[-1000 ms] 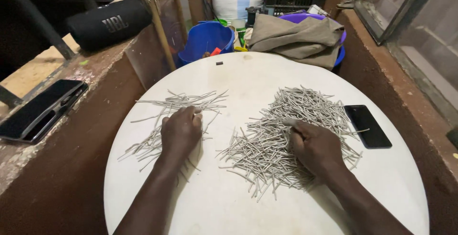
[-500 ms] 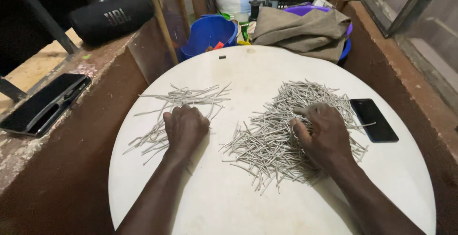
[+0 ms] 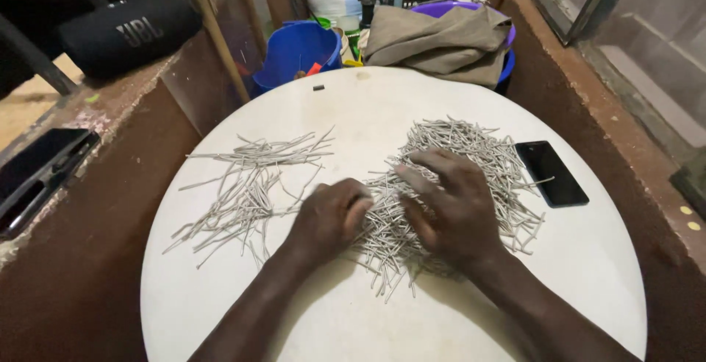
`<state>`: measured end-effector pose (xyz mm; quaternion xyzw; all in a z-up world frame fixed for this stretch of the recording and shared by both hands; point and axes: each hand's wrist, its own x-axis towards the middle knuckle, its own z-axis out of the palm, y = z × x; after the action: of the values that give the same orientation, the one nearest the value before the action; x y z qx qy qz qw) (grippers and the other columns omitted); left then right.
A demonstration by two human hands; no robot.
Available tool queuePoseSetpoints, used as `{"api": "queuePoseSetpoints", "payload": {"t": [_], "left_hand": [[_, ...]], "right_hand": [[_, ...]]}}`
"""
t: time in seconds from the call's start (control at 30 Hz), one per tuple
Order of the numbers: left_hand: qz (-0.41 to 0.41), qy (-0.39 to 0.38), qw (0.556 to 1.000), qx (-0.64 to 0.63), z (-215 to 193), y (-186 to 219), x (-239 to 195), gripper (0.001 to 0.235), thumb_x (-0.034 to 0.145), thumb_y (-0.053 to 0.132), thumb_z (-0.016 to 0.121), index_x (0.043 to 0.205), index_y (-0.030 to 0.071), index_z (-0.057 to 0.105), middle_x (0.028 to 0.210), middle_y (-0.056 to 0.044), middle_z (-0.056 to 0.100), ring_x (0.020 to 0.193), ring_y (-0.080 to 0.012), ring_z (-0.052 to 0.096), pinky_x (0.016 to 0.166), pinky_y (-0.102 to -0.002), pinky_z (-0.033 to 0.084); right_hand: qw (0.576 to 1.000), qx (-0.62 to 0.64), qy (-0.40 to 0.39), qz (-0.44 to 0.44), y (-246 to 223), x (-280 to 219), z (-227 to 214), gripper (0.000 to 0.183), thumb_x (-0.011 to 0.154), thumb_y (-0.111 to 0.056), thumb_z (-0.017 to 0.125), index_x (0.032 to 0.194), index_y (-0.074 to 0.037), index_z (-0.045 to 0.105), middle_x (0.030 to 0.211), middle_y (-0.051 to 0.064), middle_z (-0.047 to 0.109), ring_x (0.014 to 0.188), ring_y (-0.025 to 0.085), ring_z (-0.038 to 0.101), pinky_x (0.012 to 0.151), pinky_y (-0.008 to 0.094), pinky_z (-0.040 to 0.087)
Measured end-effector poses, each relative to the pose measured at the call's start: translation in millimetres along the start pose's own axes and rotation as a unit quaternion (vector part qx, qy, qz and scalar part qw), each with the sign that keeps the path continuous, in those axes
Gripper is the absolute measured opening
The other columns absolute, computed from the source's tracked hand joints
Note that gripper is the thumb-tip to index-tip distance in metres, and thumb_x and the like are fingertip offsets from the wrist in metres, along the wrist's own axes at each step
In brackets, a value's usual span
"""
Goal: Sorting small metal rods into piles on a table
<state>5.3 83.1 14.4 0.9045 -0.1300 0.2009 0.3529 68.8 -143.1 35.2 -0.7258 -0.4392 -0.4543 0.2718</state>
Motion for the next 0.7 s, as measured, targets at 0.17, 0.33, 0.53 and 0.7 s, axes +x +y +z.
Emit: {"api": "queuePoseSetpoints", "payload": {"t": [0.17, 0.33, 0.53, 0.7], "left_hand": [[0.051, -0.013, 0.995, -0.087, -2.9, 14.0, -3.0, 0.016, 0.105, 0.020, 0.061, 0.109, 0.010, 0.073, 0.091, -0.018, 0.077, 0.089, -0.0422, 0.078, 0.081, -0.050, 0.062], [0.056, 0.046, 0.992, -0.101, -27.0, 15.7, -4.7, 0.021, 0.106, 0.014, 0.055, 0.114, 0.006, 0.072, 0.096, -0.016, 0.078, 0.092, -0.0391, 0.078, 0.081, -0.049, 0.064], [0.067, -0.049, 0.996, -0.016, -27.1, 20.4, -4.8, 0.020, 0.103, 0.012, 0.058, 0.110, 0.000, 0.072, 0.089, -0.026, 0.074, 0.088, -0.0502, 0.075, 0.078, -0.058, 0.061], [0.033, -0.021, 0.998, 0.053, -1.8, 17.2, -13.0, 0.019, 0.106, 0.020, 0.056, 0.110, 0.007, 0.069, 0.083, -0.018, 0.071, 0.081, -0.0439, 0.076, 0.073, -0.054, 0.062]], "right_hand": [[0.986, -0.016, -0.164, -0.020, 11.9, -31.5, 14.7, 0.015, 0.092, -0.029, 0.075, 0.105, -0.020, 0.076, 0.106, 0.005, 0.070, 0.109, 0.029, 0.069, 0.105, 0.052, 0.047], [0.978, 0.023, -0.206, 0.024, 22.1, -44.1, 12.3, 0.013, 0.101, -0.027, 0.066, 0.100, -0.016, 0.073, 0.082, 0.007, 0.065, 0.086, 0.033, 0.070, 0.077, 0.050, 0.055], [0.964, -0.004, -0.244, 0.104, 20.5, -31.8, 2.4, 0.023, 0.107, -0.042, 0.056, 0.110, -0.025, 0.071, 0.083, 0.004, 0.062, 0.085, 0.032, 0.071, 0.074, 0.048, 0.058], [0.956, 0.061, -0.243, 0.156, 13.5, -24.6, -8.8, 0.021, 0.104, -0.038, 0.063, 0.112, -0.024, 0.077, 0.083, 0.008, 0.069, 0.088, 0.035, 0.074, 0.077, 0.049, 0.060]]}}
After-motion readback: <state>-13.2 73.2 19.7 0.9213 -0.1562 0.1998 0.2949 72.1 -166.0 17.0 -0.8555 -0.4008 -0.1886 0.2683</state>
